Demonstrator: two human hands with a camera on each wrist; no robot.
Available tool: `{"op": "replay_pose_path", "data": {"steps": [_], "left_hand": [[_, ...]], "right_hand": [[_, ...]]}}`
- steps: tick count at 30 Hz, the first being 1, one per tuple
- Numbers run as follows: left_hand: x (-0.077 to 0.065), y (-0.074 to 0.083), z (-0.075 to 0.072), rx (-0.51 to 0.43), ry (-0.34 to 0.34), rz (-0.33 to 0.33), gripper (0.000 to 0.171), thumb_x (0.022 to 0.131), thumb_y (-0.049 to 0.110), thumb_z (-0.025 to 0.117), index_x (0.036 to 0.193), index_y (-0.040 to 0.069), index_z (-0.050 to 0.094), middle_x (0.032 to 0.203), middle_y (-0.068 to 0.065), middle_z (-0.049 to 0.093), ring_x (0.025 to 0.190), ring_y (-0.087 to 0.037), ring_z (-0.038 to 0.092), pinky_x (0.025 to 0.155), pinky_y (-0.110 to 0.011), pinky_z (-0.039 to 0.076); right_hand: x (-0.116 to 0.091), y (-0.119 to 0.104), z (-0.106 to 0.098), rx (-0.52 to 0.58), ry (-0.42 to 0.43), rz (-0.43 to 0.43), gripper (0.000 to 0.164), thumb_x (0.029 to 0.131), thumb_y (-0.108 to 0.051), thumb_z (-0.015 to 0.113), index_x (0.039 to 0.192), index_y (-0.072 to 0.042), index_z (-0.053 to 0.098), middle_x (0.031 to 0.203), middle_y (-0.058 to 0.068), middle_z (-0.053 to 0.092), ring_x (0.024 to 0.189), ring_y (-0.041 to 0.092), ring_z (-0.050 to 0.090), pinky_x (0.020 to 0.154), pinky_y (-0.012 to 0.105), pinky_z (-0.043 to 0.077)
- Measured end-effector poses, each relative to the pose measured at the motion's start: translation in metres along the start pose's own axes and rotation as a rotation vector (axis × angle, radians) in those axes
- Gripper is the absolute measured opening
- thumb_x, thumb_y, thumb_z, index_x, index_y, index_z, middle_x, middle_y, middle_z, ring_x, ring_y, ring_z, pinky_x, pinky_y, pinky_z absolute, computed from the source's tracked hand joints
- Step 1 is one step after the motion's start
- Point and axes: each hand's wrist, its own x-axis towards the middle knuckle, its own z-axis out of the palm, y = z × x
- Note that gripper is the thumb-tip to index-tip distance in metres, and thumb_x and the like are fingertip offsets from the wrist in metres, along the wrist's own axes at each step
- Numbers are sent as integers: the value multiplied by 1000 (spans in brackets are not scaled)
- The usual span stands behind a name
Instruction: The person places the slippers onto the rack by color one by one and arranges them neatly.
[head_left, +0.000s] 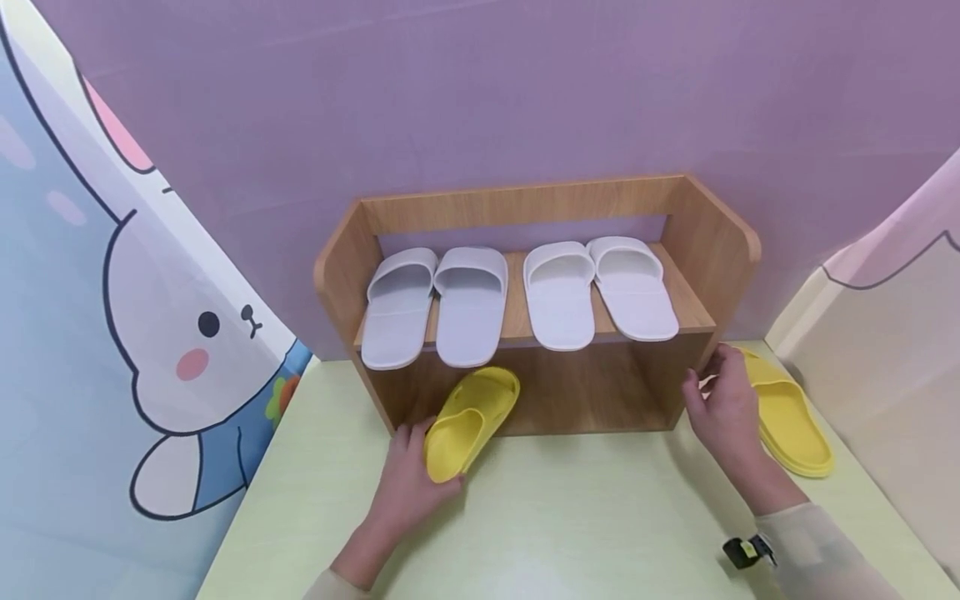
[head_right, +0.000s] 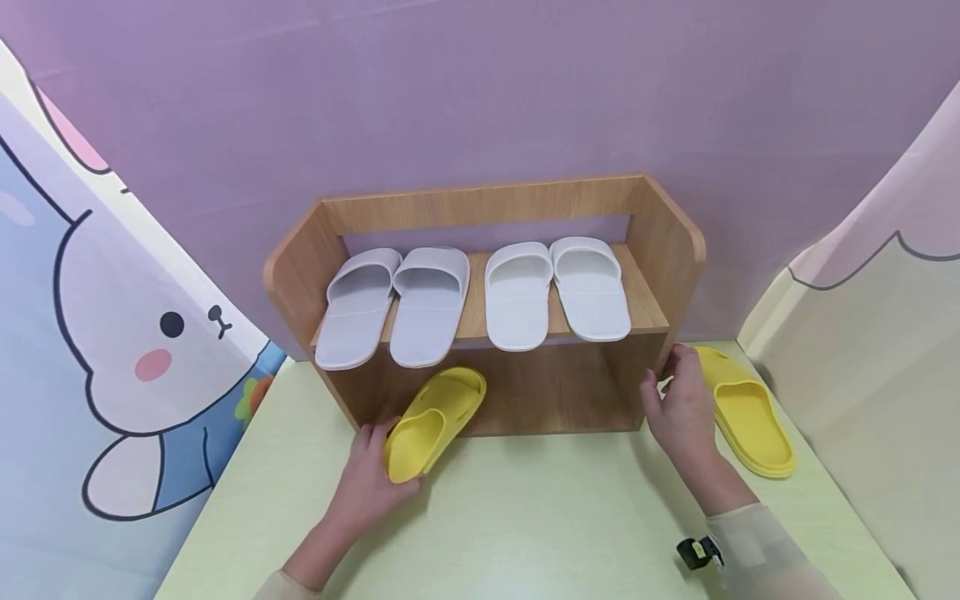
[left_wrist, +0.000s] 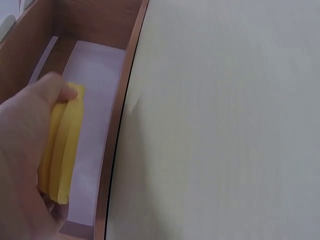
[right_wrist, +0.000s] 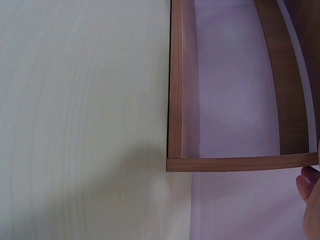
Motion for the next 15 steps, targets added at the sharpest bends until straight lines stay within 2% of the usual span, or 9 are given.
{"op": "replay_pose_path", "data": {"steps": [4, 10, 12, 15], "left_hand": [[6, 1, 5, 14, 48, -65, 104, 71, 43, 98, 156, 5, 53, 130, -16, 55, 114, -30, 55, 95, -48, 55], [14, 4, 8, 63, 161, -198, 97, 76, 47, 95, 151, 1, 55, 123, -17, 58, 105, -33, 60, 83, -54, 60], [17, 5, 9, 82, 207, -219, 94, 77, 48, 94, 149, 2, 56, 120, -17, 59, 103, -34, 61, 79, -56, 61], [22, 6, 12, 117, 253, -216, 94, 76, 50, 94, 148, 1, 57, 116, -16, 59, 101, -35, 61, 76, -56, 62]], "right_hand": [[0, 0, 0, -1, 2, -1, 44, 95, 3, 69, 134, 11, 51, 101, 25, 65, 77, 36, 62, 74, 11, 40], [0, -1, -1, -1, -3, 5, 43, 95, 3, 68, 134, 11, 51, 101, 24, 65, 78, 36, 62, 74, 11, 40], [0, -1, -1, -3, -4, 5, 44, 95, 3, 68, 135, 11, 51, 101, 24, 66, 78, 36, 61, 74, 11, 40], [0, -1, -1, -2, 0, 1, 44, 95, 3, 68, 134, 11, 51, 101, 24, 66, 77, 36, 61, 74, 11, 41]]}}
